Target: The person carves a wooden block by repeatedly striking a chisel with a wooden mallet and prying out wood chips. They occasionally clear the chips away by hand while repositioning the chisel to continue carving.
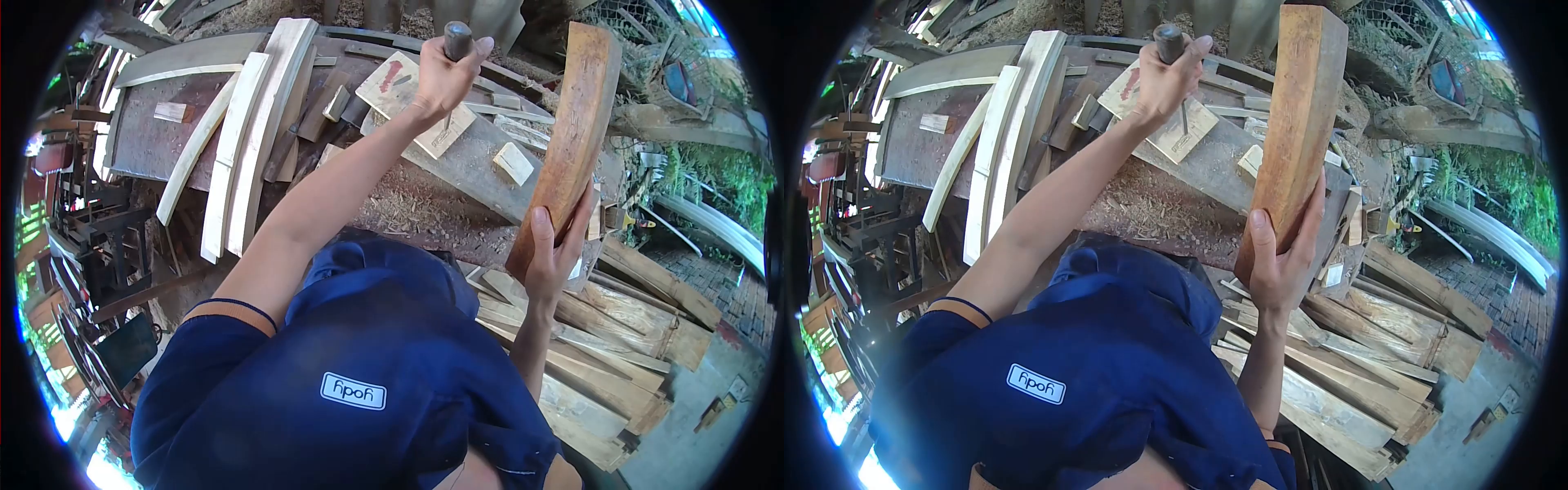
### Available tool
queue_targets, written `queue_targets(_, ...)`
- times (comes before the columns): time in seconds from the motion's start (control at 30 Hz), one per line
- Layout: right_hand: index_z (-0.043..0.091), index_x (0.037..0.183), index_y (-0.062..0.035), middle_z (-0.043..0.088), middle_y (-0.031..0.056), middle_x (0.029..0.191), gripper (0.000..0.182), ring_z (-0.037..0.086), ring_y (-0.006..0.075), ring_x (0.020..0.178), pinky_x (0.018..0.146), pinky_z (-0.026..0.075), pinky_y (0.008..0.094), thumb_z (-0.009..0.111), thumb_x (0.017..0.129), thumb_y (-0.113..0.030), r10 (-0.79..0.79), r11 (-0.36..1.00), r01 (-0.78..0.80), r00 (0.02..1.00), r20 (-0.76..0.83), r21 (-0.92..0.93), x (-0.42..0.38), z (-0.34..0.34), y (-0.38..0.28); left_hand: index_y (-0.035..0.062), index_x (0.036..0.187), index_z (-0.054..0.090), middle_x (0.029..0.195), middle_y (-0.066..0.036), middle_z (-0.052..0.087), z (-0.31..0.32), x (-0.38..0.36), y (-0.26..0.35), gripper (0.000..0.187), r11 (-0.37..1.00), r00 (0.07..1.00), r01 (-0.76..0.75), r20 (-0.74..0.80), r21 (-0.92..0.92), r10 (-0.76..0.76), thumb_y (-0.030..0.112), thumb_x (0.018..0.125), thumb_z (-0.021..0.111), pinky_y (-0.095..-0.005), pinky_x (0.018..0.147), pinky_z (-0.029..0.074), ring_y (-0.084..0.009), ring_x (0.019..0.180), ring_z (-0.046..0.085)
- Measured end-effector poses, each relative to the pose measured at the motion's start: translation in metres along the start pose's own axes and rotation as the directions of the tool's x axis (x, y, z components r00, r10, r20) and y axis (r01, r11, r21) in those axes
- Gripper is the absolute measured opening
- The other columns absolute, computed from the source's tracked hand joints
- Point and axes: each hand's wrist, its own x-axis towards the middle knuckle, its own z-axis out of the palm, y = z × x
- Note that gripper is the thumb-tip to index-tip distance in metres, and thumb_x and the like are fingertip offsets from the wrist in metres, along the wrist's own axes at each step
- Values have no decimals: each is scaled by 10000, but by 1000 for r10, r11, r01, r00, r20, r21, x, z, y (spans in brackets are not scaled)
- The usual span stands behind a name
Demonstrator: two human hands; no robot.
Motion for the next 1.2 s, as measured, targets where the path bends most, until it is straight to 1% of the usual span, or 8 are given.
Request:
queue_targets(0.57,252,1494,57,384,251,1456,786,372,353,1352,1123,285,450,600,862,-255,-20,999,19,998,-62,-29,0,-6,-19,5,704,601,519,2,461,24,-40,-9,354,962,989,-150,38,228,145,281,886,726,-274,472,368,-71,510,384)
queue_targets(0.63,141,1518,18,435,282,1336,801,596,300,968,772,532,385,545,873,-234,-57,994,72,985,-166,88,1,-9,-33,8,732,622,513,-19,469,27,-45,-10,309,954,979,-202,16,221,203,257,878,731,-279,469,375,-83,495,383)
queue_targets(0.77,147,1524,-9,486,285,1293,798,617,307,939,769,538,399,567,857,-134,-114,975,146,976,-188,167,-4,-7,-31,66,826,668,640,-147,577,34,-68,0,90,899,937,-323,230,296,261,104,763,720,-326,501,440,-256,490,523)
queue_targets(0.8,218,1521,-8,486,280,1340,764,543,364,1173,992,436,451,589,863,-120,-361,862,326,932,-19,-389,1,-11,-28,68,845,665,668,-155,587,37,-73,-1,130,880,921,-366,256,303,295,86,726,713,-345,515,450,-304,543,554)
queue_targets(0.87,232,1501,43,453,286,1373,763,560,382,1157,986,447,433,603,851,-105,-237,921,240,970,49,-306,2,-5,-28,70,862,642,712,-168,598,37,-76,-5,218,883,927,-339,273,324,255,62,651,699,-400,557,473,-395,667,594)
queue_targets(0.97,237,1500,64,395,299,1445,773,523,374,1247,1024,426,418,625,848,-84,-77,980,98,989,128,-172,0,-4,-25,66,833,621,708,-170,591,35,-68,-11,203,873,928,-350,254,340,273,58,643,690,-405,566,475,-394,664,600)
queue_targets(1.1,253,1517,-8,494,285,1390,788,595,332,1189,982,468,407,656,850,-125,-272,958,284,944,-185,45,0,4,-23,78,857,640,736,-165,612,35,-80,-10,226,827,893,-415,345,379,290,64,638,693,-406,584,492,-391,694,617)
queue_targets(1.2,270,1512,-18,520,266,1356,781,621,348,1130,957,478,408,656,852,-179,-211,938,239,968,133,-250,7,0,-26,113,973,697,721,-157,623,39,-79,-5,336,845,869,-456,343,279,355,74,640,707,-398,581,501,-376,675,623)
